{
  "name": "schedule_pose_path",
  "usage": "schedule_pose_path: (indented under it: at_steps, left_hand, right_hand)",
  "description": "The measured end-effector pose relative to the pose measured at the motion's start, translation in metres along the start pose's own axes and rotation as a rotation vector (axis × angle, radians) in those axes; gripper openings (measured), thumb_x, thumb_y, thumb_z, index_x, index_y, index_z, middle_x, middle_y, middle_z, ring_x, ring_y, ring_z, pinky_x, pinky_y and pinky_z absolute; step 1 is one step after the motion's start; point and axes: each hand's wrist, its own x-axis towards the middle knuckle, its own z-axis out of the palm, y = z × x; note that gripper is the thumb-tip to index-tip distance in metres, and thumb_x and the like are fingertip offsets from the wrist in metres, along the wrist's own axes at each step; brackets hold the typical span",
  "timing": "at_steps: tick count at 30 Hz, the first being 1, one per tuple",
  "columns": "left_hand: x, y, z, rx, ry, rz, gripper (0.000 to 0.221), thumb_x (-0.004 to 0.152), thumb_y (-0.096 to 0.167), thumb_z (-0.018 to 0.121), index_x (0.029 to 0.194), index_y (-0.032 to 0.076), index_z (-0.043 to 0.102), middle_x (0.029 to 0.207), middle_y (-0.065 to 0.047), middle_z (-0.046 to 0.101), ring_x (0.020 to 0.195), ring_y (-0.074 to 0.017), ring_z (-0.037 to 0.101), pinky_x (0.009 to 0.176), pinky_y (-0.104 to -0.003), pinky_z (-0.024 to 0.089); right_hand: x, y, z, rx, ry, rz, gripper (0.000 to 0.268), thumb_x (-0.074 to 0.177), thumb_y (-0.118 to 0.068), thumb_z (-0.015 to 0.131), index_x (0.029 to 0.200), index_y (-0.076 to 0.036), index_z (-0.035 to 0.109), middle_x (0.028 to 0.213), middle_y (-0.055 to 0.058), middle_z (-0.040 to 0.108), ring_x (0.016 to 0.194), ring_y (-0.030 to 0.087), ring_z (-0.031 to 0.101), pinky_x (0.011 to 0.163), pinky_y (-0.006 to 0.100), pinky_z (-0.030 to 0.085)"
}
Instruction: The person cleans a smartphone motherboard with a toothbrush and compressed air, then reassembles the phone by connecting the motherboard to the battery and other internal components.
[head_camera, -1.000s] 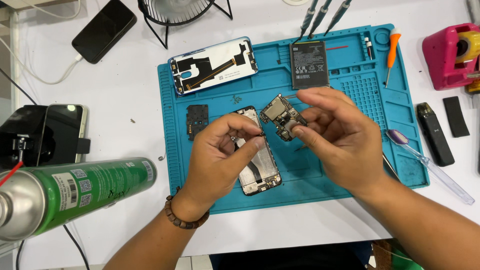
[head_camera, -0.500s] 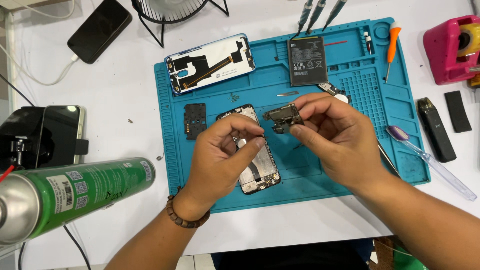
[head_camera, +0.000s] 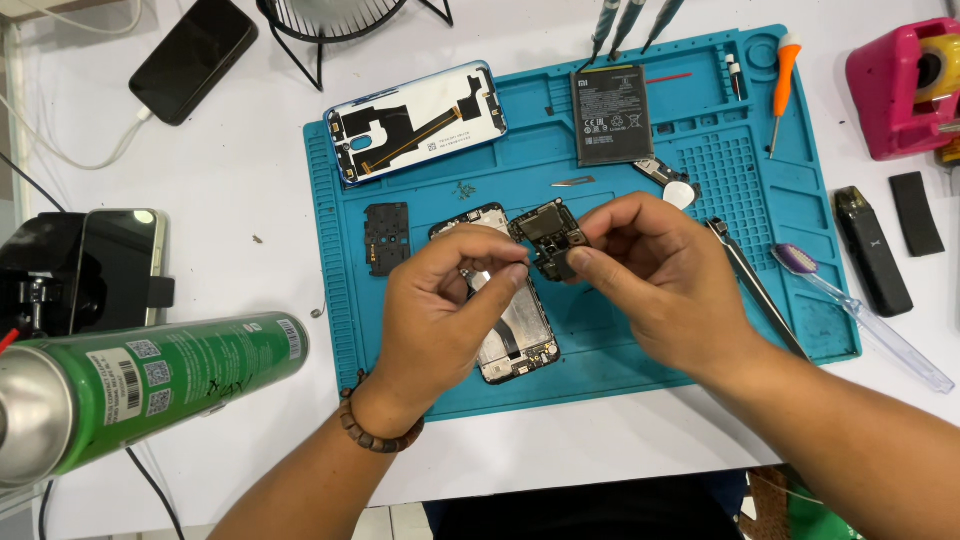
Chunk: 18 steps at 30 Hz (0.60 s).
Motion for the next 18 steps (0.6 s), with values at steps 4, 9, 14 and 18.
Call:
schedule_pose_path:
  at_steps: [4, 9, 14, 18]
  left_hand:
    - [0.0, 0.0017, 0.0008, 0.034, 0.019, -0.064, 0.011, 0.084, 0.005, 0.069, 0.094, 0.009, 0.066, 0.09, -0.003, 0.066, 0.08, -0.0092, 0.06, 0.066, -0.018, 0.049]
    - [-0.0001, 0.0021, 0.0019, 0.012, 0.043, -0.112, 0.014, 0.083, 0.006, 0.069, 0.092, 0.009, 0.06, 0.087, -0.002, 0.065, 0.08, -0.0093, 0.062, 0.067, -0.019, 0.051]
    - [-0.0001, 0.0007, 0.0022, 0.001, 0.047, -0.045, 0.014, 0.083, 0.005, 0.069, 0.093, 0.008, 0.06, 0.086, -0.004, 0.063, 0.082, -0.0125, 0.06, 0.078, -0.024, 0.053]
    - [0.0002, 0.0015, 0.0023, -0.003, 0.04, -0.043, 0.014, 0.083, 0.004, 0.068, 0.093, 0.008, 0.059, 0.086, -0.003, 0.063, 0.081, -0.0121, 0.06, 0.077, -0.024, 0.052]
  right_hand:
    - [-0.0001, 0.0006, 0.0018, 0.054, -0.022, -0.003, 0.012, 0.087, -0.002, 0.063, 0.096, -0.002, 0.056, 0.087, 0.01, 0.065, 0.075, 0.017, 0.067, 0.073, 0.026, 0.059]
    - [-0.0012, 0.0009, 0.0037, 0.057, -0.017, -0.015, 0.012, 0.086, -0.002, 0.063, 0.096, -0.002, 0.057, 0.087, 0.01, 0.066, 0.075, 0.018, 0.067, 0.073, 0.026, 0.059]
    - [-0.0027, 0.0008, 0.0048, -0.025, -0.003, -0.03, 0.013, 0.086, -0.004, 0.065, 0.096, -0.003, 0.057, 0.088, 0.008, 0.065, 0.075, 0.015, 0.068, 0.072, 0.023, 0.058]
    - [-0.0029, -0.0014, 0.005, -0.055, -0.011, -0.036, 0.013, 0.086, -0.004, 0.064, 0.097, -0.003, 0.057, 0.088, 0.008, 0.066, 0.075, 0.015, 0.068, 0.072, 0.023, 0.058]
